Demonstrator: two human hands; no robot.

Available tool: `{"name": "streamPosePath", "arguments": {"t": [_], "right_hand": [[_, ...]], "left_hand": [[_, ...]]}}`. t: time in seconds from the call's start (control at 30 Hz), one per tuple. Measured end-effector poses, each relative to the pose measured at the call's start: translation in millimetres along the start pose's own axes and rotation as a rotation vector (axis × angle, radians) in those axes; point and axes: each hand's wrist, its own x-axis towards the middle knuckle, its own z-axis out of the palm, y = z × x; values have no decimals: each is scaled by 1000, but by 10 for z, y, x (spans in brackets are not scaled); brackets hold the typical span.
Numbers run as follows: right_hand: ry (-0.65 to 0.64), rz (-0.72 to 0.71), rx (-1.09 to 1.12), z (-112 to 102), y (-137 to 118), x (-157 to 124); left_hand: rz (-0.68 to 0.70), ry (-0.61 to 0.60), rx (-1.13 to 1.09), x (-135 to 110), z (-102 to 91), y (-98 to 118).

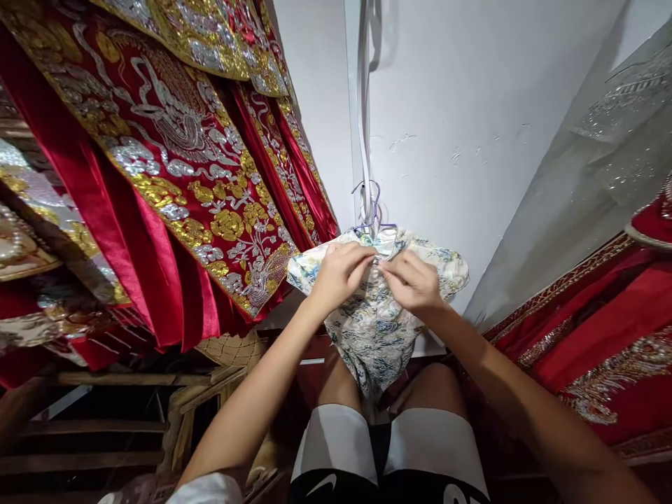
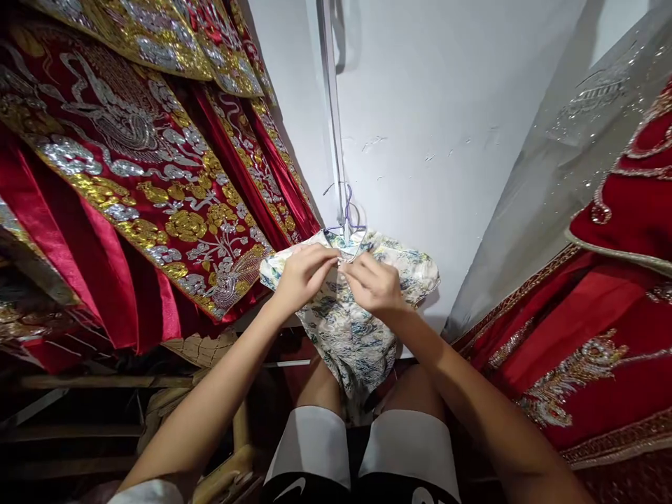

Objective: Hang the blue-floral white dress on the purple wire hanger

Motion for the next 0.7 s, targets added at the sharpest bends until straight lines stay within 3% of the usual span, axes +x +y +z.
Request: {"name": "streamPosePath", "arguments": {"t": [0.1,0.17,0.27,0.33,0.4,0.53,0.63,0.7], "right_hand": [[-45,-158,-96,79,189,-127],[-162,-224,-160,107,320,-250],[-435,-228,-154,95,390,-517],[-534,-125,-85,58,309,-716],[-498,84,13,5,133,-868],[-208,502,236,-122,-339,-895],[-121,627,364,-188,-599,-760],[-64,719,420,-186,-689,-713]], "left_hand": [[-75,36,-16,-30,59,-10],[-148,112,-67,-49,67,-12],[-269,365,-223,-10,-32,-128],[-361,575,-355,21,-165,-311],[-497,756,-538,-2,-309,-543],[-920,1002,-993,-279,-416,-914],[-1182,1124,-1171,-604,-227,-961],[-1251,1173,-1194,-832,10,-879]]}}
